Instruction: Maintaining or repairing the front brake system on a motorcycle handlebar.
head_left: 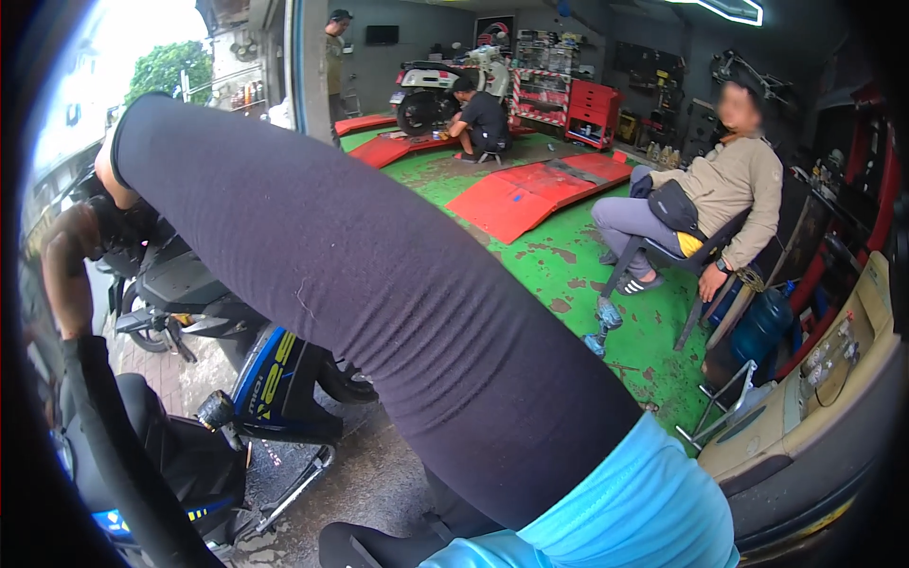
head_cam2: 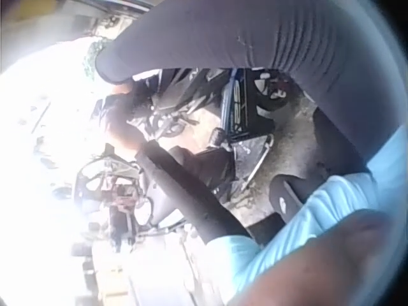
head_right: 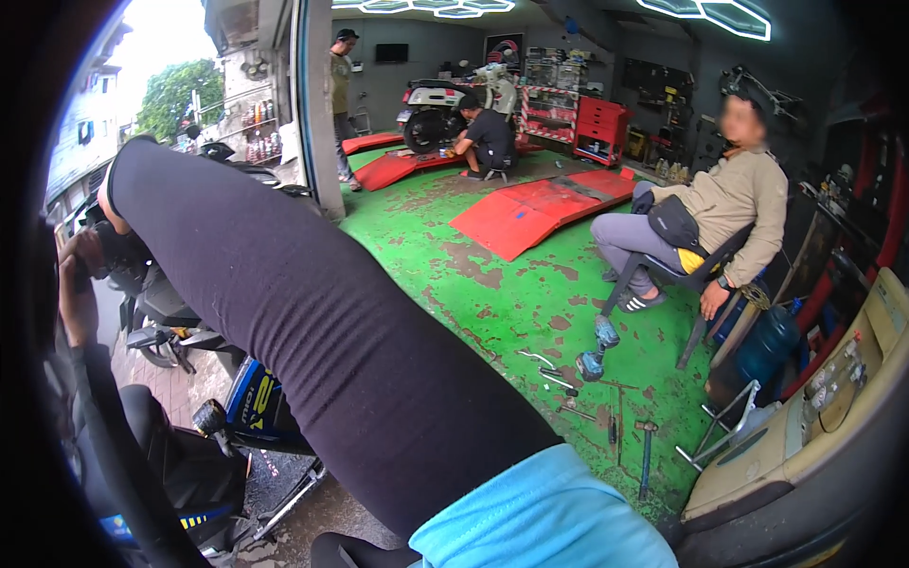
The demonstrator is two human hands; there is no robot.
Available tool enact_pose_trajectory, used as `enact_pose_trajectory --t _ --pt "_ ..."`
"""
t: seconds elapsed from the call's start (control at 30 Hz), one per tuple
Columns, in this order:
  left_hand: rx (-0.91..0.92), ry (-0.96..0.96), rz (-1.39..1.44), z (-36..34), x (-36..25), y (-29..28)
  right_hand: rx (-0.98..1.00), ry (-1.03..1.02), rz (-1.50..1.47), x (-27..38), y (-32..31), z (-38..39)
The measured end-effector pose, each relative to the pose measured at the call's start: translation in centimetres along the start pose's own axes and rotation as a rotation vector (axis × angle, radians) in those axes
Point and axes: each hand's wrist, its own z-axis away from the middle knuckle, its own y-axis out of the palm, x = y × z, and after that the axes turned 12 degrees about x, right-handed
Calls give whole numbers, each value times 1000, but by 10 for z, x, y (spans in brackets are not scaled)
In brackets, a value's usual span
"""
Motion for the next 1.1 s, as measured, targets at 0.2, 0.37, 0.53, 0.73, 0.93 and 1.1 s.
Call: enact_pose_trajectory --t 0.2,0.37,0.53,0.73,0.93,1.1 --pt "-7 -58 -363 -7 -68 59 -107 -86 116 7 -27 -18" --pt "194 115 -358 -12 -76 55 -114 -122 281 21 -30 -9" --pt "173 48 -268 -9 -76 58 -42 -41 370 16 -29 -2" --pt "172 78 -244 -6 -80 57 -89 -105 70 -8 -6 -7" --pt "134 87 -243 -6 -78 58 -278 -19 -497 7 63 12" --pt "175 93 -234 -10 -80 60 -454 106 -805 19 106 23"
